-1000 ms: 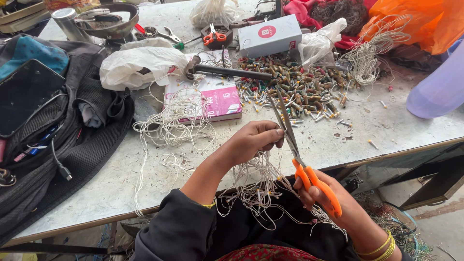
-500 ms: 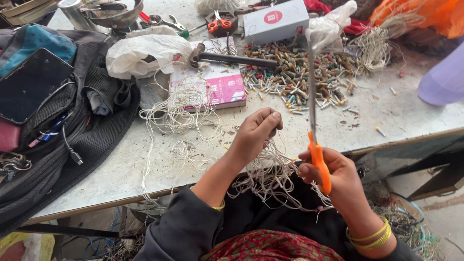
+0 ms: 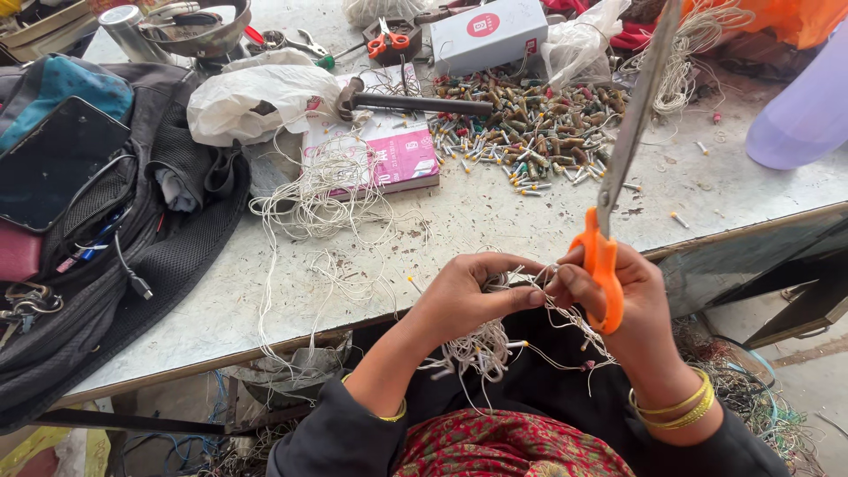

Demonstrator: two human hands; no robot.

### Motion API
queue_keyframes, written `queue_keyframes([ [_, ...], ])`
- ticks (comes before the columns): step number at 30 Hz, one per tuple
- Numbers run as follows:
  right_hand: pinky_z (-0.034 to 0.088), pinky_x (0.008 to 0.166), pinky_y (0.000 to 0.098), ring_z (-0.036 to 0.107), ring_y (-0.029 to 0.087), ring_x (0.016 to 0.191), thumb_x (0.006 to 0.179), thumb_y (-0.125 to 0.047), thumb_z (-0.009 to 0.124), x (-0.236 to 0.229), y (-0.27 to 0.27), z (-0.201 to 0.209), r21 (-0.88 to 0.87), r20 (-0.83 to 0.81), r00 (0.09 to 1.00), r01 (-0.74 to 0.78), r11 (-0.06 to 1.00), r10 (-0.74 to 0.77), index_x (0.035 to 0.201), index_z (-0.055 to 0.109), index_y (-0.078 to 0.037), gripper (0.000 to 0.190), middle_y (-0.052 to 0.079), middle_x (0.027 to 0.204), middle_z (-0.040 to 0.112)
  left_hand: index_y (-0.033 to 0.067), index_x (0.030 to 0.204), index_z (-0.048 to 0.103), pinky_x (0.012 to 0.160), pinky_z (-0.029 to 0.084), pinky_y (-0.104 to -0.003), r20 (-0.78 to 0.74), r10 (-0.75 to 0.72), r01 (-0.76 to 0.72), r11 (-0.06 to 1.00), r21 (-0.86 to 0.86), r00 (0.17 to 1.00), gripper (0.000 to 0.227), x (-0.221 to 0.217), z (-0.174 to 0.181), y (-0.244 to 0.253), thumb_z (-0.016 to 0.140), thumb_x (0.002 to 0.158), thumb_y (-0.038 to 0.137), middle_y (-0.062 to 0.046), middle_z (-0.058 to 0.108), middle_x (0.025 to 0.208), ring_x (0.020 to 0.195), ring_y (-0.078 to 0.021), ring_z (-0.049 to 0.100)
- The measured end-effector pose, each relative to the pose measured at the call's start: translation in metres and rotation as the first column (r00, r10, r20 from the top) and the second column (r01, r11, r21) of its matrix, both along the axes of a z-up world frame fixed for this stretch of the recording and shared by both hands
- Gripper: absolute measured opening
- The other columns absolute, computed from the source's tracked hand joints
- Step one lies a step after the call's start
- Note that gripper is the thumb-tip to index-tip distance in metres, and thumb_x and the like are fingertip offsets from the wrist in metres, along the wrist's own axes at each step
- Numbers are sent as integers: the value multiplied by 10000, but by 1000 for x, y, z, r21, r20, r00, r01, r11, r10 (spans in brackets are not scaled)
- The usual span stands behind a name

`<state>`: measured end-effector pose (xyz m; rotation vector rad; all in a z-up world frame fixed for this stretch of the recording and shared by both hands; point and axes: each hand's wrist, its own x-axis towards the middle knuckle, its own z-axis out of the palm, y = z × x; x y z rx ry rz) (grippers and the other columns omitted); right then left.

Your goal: The person uses orange-handled scissors to cut white wires with small cylindrical components attached. The person repeatedly picks up wire strands, cuts them into short segments, and drops them onto a cluttered table surface.

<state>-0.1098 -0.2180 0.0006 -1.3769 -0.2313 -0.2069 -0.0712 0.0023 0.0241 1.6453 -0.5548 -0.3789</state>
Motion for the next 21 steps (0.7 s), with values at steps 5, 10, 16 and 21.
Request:
queue_keyframes([
  [5, 551, 664, 267, 666, 137, 741, 965, -37, 663, -4, 5, 4, 80, 3, 1000, -10, 997, 10, 1084, 632, 32, 141, 79, 851, 678, 31, 1071, 764, 604, 406, -197, -22, -62, 59, 990, -130, 998, 262, -1, -6, -6, 775, 927, 250, 100, 633, 775, 701, 12, 503],
  [10, 542, 684, 273, 656, 134, 751, 962, -70, 687, -6, -8, -5, -31, -9, 1000, 16, 999, -16, 1072, 645, 34, 157, 81, 861, 690, 33, 1017, 718, 575, 376, -227, 51, 29, -25, 997, -73, 998, 295, -4, -10, -7, 666, 1004, 324, 77, 554, 722, 665, -18, 443],
  [16, 535, 660, 278, 650, 148, 714, 863, -174, 746, -6, -31, -28, -120, -151, 969, -213, 970, 194, 1105, 676, 38, 329, 92, 815, 711, 70, 965, 656, 554, 365, -250, 260, 382, -345, 922, -177, 887, 331, 22, 6, 10, 568, 1039, 380, 61, 505, 674, 616, -41, 414],
  [21, 517, 665, 257, 602, 121, 719, 808, -362, 776, -17, -43, -45, -200, -319, 892, -392, 898, 319, 1140, 670, 8, 508, 52, 783, 654, 79, 902, 619, 521, 284, -265, 298, 540, -468, 838, -280, 787, 359, 53, 9, 28, 542, 1073, 385, 73, 398, 619, 564, -42, 334],
])
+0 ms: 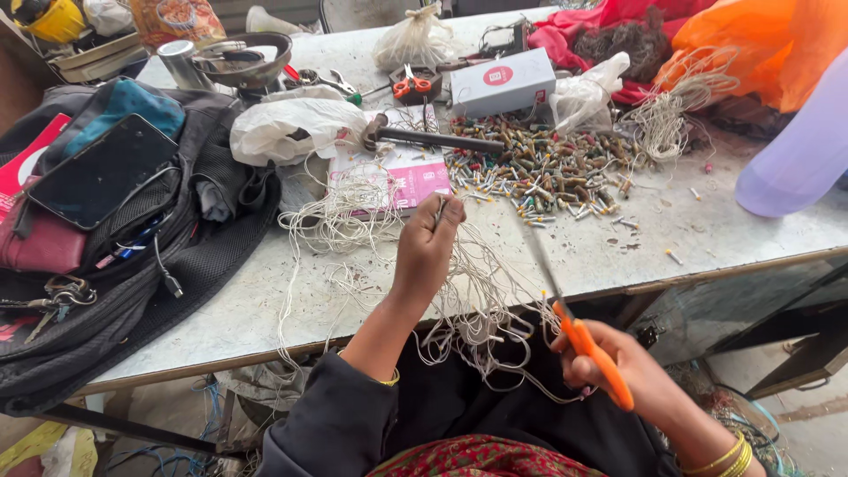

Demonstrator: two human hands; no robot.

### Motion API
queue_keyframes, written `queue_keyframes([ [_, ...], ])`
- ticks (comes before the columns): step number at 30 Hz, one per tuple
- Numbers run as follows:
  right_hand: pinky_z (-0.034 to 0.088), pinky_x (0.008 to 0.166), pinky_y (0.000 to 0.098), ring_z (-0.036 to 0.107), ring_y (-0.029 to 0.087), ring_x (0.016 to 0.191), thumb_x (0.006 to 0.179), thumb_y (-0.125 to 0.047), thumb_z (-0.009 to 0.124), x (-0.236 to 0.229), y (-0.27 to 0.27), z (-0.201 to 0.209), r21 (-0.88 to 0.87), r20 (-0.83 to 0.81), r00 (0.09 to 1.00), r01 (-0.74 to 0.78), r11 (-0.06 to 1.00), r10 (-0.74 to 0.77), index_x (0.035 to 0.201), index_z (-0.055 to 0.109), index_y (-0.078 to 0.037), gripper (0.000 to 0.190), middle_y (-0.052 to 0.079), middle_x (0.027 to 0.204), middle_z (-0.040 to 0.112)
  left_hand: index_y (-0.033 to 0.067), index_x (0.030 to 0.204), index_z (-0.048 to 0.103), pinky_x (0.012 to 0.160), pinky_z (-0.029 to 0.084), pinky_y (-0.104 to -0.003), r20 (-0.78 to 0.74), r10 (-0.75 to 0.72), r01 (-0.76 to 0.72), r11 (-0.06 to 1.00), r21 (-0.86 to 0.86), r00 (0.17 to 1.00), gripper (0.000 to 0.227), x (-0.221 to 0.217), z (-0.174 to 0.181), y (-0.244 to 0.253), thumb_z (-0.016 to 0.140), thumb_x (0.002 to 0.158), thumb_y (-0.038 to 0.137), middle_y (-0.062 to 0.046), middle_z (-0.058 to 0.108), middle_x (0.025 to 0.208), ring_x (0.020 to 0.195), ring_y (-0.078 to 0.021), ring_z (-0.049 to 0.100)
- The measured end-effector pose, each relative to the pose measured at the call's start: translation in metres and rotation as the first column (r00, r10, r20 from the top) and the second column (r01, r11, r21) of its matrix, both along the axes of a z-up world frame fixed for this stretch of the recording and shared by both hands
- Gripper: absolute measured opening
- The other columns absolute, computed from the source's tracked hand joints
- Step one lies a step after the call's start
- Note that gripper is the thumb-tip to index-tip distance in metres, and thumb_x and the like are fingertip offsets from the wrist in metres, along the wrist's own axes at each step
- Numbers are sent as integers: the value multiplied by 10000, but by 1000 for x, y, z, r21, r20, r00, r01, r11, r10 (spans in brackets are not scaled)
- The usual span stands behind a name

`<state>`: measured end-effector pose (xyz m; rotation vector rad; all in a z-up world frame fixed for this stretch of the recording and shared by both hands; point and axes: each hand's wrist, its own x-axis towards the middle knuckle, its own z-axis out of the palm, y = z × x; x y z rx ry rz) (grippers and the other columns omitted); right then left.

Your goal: The person uses orange-handled scissors to cut white wires with small cylindrical components attached. The person repeatedly picks up wire strands, cuts them into short segments, and drops them onto a cluttered table surface.

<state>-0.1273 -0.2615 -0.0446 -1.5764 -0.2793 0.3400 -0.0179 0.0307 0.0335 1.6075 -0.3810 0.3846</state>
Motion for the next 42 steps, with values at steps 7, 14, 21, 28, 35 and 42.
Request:
queue_keyframes([
  [7, 473, 597, 275, 566, 126, 643, 839, -351, 749, 11, 22, -5, -9, -125, 992, 11, 1000, -12, 1086, 668, 20, 454, 44, 703, 617, 69, 899, 619, 487, 289, -293, -55, -81, 87, 990, 115, 995, 330, -4, -6, -17, 557, 1062, 350, 63, 422, 583, 532, -56, 345],
  [14, 459, 582, 285, 547, 148, 600, 917, -334, 658, 30, 36, 4, 42, -98, 992, 79, 996, -74, 1062, 661, 43, 405, 79, 658, 615, 56, 938, 615, 487, 346, -336, -62, -91, 104, 957, 272, 994, 276, -14, 3, -30, 576, 1043, 308, -16, 489, 551, 503, -92, 404],
  [21, 472, 557, 287, 565, 162, 568, 945, -413, 591, 31, 51, 11, 153, -81, 996, 53, 987, -41, 1066, 634, 34, 465, 79, 636, 594, 51, 938, 608, 496, 356, -343, -87, -79, 98, 965, 245, 993, 276, -9, 0, -32, 572, 1043, 304, -28, 495, 550, 509, -101, 415],
  [28, 479, 537, 282, 572, 165, 547, 969, -422, 561, 34, 53, 20, 152, -108, 994, 11, 988, 5, 1037, 617, 33, 463, 66, 622, 578, 40, 938, 594, 481, 314, -345, -147, -60, 87, 979, 186, 987, 293, -2, -7, -30, 565, 1036, 315, -9, 467, 560, 517, -86, 371],
  [35, 474, 553, 274, 538, 133, 605, 948, -521, 612, 36, 51, 16, 257, -99, 993, -32, 966, 59, 1075, 619, 37, 572, 18, 674, 530, 45, 928, 602, 484, 293, -334, -137, -81, 103, 982, 160, 987, 286, -1, -11, -30, 572, 1046, 304, 7, 434, 565, 532, -72, 343],
  [42, 479, 675, 279, 530, 126, 714, 923, -563, 598, 31, 47, 15, 302, -115, 987, -74, 951, 113, 1131, 608, -9, 592, 23, 766, 556, 70, 1013, 668, 486, 299, -318, -123, -138, 162, 964, 210, 983, 260, -6, -8, -32, 559, 1046, 304, 20, 423, 551, 528, -62, 344],
])
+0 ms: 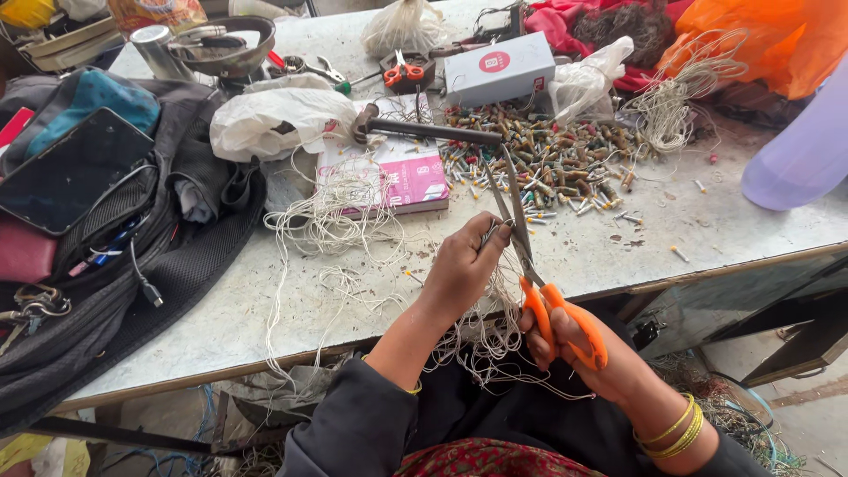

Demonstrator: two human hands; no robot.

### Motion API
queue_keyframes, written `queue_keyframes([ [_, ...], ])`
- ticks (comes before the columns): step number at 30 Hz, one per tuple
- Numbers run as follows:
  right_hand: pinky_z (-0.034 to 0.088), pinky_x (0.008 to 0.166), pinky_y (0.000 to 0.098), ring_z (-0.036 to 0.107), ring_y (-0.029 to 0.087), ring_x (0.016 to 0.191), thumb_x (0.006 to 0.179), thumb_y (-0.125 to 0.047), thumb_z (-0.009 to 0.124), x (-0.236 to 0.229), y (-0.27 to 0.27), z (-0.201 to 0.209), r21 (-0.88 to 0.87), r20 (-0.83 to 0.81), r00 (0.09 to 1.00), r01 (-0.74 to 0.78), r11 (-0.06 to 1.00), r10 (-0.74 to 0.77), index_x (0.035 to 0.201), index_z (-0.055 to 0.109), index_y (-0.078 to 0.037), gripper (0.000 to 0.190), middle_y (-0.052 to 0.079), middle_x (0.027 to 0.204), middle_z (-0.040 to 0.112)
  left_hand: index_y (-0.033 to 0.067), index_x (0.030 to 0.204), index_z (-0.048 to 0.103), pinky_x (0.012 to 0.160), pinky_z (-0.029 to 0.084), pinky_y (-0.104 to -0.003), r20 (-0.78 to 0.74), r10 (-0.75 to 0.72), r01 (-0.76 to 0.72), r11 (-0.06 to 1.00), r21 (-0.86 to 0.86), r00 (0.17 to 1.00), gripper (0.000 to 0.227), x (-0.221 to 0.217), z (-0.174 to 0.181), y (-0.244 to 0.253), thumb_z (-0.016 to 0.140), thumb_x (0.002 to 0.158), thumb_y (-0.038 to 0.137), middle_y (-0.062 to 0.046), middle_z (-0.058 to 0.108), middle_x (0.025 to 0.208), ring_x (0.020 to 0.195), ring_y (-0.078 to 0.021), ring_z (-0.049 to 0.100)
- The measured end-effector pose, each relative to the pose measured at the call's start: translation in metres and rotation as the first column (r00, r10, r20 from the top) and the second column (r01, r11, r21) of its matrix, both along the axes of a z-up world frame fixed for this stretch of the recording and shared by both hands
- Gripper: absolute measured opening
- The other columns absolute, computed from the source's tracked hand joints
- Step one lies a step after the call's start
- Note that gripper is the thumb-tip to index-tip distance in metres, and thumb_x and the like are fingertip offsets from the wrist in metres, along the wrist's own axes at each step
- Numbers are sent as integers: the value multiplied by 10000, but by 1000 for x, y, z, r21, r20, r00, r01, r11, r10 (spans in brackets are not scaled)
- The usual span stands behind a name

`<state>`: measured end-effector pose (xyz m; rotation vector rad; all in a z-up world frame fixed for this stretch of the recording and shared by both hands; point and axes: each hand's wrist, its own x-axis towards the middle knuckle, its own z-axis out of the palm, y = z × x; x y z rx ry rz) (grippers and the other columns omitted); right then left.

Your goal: The person uses orange-handled scissors to cut white wires with small cylindrical components attached. The person repeatedly picks up wire strands, cuts them into short segments, and drops them onto a cluttered table surface.

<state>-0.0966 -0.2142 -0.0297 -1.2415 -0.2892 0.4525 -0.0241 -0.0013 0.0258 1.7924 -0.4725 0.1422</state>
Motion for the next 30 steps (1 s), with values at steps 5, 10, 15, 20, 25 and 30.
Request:
queue_keyframes([
  [5, 456, 617, 264, 507, 105, 670, 965, -491, 612, 1, 0, -6, 31, -35, 998, 44, 999, -43, 1102, 629, -2, 508, -7, 722, 506, 71, 1027, 662, 499, 317, -312, -24, -31, 31, 999, -20, 999, 263, 0, 1, -1, 545, 1053, 305, 36, 446, 575, 541, -59, 361],
  [10, 434, 486, 264, 510, 103, 555, 959, -343, 674, 12, 0, -9, -62, -89, 978, 182, 981, -187, 1011, 635, 1, 350, -24, 661, 497, 46, 953, 612, 524, 354, -311, -6, 2, -2, 1000, 0, 1000, 290, 0, -3, 1, 557, 1058, 311, 20, 460, 593, 567, -69, 388],
  [15, 495, 550, 257, 597, 102, 617, 875, -148, 739, 7, -9, 2, -149, 65, 937, 349, 925, -343, 1055, 687, 5, 242, 1, 735, 635, 53, 952, 593, 554, 386, -292, 6, -5, 5, 996, -90, 1000, 294, 0, -10, 2, 539, 1060, 321, 29, 501, 655, 614, -58, 418],
  [20, 490, 652, 213, 612, 60, 736, 842, -87, 789, -9, -15, 6, -286, 331, 836, 531, 798, -438, 1103, 723, 4, 284, 24, 887, 727, 65, 931, 556, 560, 353, -261, 8, -68, 68, 975, -211, 998, 292, -5, -24, -3, 519, 1083, 312, 59, 431, 674, 627, -41, 369],
  [25, 505, 696, 196, 621, 42, 785, 885, -109, 785, -12, -14, 2, -304, 418, 825, 522, 797, -381, 1056, 730, 29, 227, 15, 886, 717, 93, 907, 521, 526, 292, -229, -48, -163, 129, 904, -408, 986, 281, -17, -36, -7, 508, 1098, 299, 90, 386, 686, 601, -14, 320],
  [30, 505, 661, 197, 617, 38, 763, 863, -130, 795, -14, -3, -4, -333, 371, 857, 482, 810, -357, 1100, 741, 9, 280, 6, 897, 724, 129, 854, 479, 475, 272, -221, -127, -231, 123, 821, -558, 965, 299, -25, -40, -4, 511, 1092, 307, 87, 385, 665, 546, -9, 312],
])
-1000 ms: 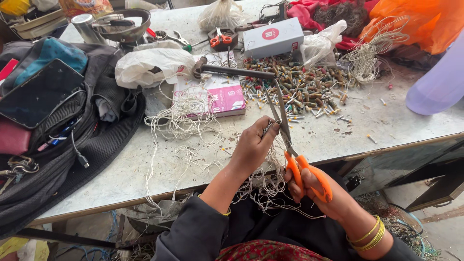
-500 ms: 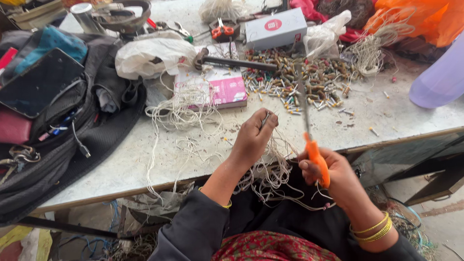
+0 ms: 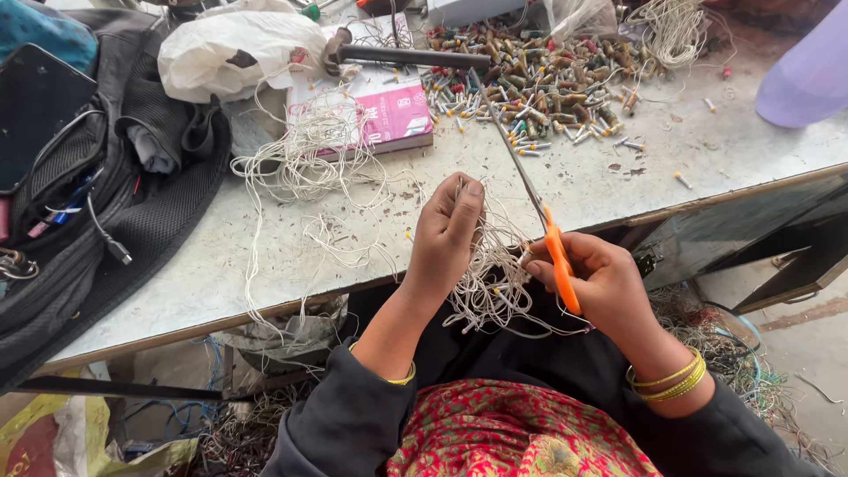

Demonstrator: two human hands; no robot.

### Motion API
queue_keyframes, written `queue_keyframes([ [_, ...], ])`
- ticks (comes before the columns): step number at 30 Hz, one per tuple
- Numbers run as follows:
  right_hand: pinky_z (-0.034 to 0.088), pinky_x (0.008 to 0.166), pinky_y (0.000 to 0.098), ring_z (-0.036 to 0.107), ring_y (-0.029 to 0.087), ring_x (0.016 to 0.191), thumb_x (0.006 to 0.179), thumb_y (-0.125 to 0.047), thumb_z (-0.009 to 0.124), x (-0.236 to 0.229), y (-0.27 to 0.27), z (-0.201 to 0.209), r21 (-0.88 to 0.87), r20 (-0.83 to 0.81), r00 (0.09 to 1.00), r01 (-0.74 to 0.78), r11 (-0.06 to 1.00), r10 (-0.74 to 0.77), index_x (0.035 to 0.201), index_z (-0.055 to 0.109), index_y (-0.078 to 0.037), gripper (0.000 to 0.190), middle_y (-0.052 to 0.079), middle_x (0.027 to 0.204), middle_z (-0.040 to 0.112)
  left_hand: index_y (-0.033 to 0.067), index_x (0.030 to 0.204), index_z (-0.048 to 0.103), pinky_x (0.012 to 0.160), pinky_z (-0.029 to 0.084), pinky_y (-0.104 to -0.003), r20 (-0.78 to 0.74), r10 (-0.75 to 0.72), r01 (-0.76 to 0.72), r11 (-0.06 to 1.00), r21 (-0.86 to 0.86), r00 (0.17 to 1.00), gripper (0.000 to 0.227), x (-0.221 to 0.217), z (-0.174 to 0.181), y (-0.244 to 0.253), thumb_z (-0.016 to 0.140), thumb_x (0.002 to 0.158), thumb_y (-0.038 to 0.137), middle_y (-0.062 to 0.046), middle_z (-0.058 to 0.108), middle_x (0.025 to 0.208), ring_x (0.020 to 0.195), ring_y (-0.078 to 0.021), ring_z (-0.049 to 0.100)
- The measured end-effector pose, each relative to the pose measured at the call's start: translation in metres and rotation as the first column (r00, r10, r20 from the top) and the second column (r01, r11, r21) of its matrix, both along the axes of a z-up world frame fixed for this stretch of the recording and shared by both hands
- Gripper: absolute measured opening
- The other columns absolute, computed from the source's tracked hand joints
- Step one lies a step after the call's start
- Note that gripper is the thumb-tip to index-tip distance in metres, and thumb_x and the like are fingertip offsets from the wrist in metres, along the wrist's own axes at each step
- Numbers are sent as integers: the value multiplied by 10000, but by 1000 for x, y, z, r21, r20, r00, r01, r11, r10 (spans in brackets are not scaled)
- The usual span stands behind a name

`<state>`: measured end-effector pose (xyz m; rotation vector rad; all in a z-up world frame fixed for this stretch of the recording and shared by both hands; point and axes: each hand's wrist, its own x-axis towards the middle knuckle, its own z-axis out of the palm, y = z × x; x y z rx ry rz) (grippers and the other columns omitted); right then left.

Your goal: The person uses orange-handled scissors to cut white wires with small cylindrical components attached. The person repeatedly picks up wire strands, cuts them into short segments, and drops them onto a cluttered table surface.

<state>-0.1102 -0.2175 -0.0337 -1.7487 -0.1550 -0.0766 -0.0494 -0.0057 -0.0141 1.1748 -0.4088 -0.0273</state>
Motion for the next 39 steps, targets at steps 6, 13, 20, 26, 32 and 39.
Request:
queue_keyframes([
  [6, 519, 608, 212, 626, 46, 702, 854, -142, 778, 2, 1, 7, 133, -159, 985, -49, 990, 70, 1098, 741, -4, 282, 3, 872, 725, 167, 765, 448, 456, 262, -210, -138, -9, 4, 999, -37, 990, 358, -24, 8, 1, 619, 1041, 317, 110, 355, 659, 528, 5, 302],
  [13, 501, 593, 226, 603, 72, 657, 866, -106, 779, -3, 2, 2, 279, -145, 962, -182, 943, 229, 1031, 715, 15, 214, 16, 806, 677, 148, 750, 422, 544, 262, -209, 15, 2, -1, 1000, -10, 1000, 392, -39, 4, 3, 739, 980, 130, 113, 357, 698, 637, 3, 300],
  [20, 510, 629, 238, 626, 91, 723, 870, -71, 776, -8, -1, 8, 385, -169, 944, -203, 900, 285, 1104, 679, 26, 271, 52, 872, 699, 105, 796, 407, 799, 411, -227, 180, 2, -13, 998, 60, 984, 349, -51, -2, 5, 694, 978, 26, 29, 481, 968, 915, -50, 466],
  [26, 601, 850, 294, 721, 146, 919, 836, -54, 773, -14, 10, 7, 333, -163, 930, -263, 906, 330, 1181, 655, 24, 374, 87, 996, 736, 81, 926, 446, 1004, 474, -294, 89, -89, 97, 991, -89, 992, 218, -61, -6, 2, 564, 1053, -51, -78, 595, 1198, 1181, -142, 588],
  [32, 583, 854, 293, 700, 137, 945, 827, -54, 781, -16, 11, 6, 288, -194, 927, -259, 922, 321, 1185, 662, 33, 388, 71, 1024, 720, 54, 1141, 538, 1094, 485, -321, 83, -75, 84, 990, -116, 994, 137, -68, -6, 2, 464, 1084, -46, -123, 633, 1242, 1249, -177, 625],
  [39, 532, 805, 282, 644, 128, 903, 848, 10, 771, -18, 16, 5, 384, -116, 959, -198, 902, 259, 1177, 649, 25, 352, 65, 986, 662, 29, 1275, 601, 570, 346, -141, -67, 7, -15, 993, -119, 998, 189, -64, -14, 9, 468, 1143, 51, 4, 587, 845, 680, 7, 448],
])
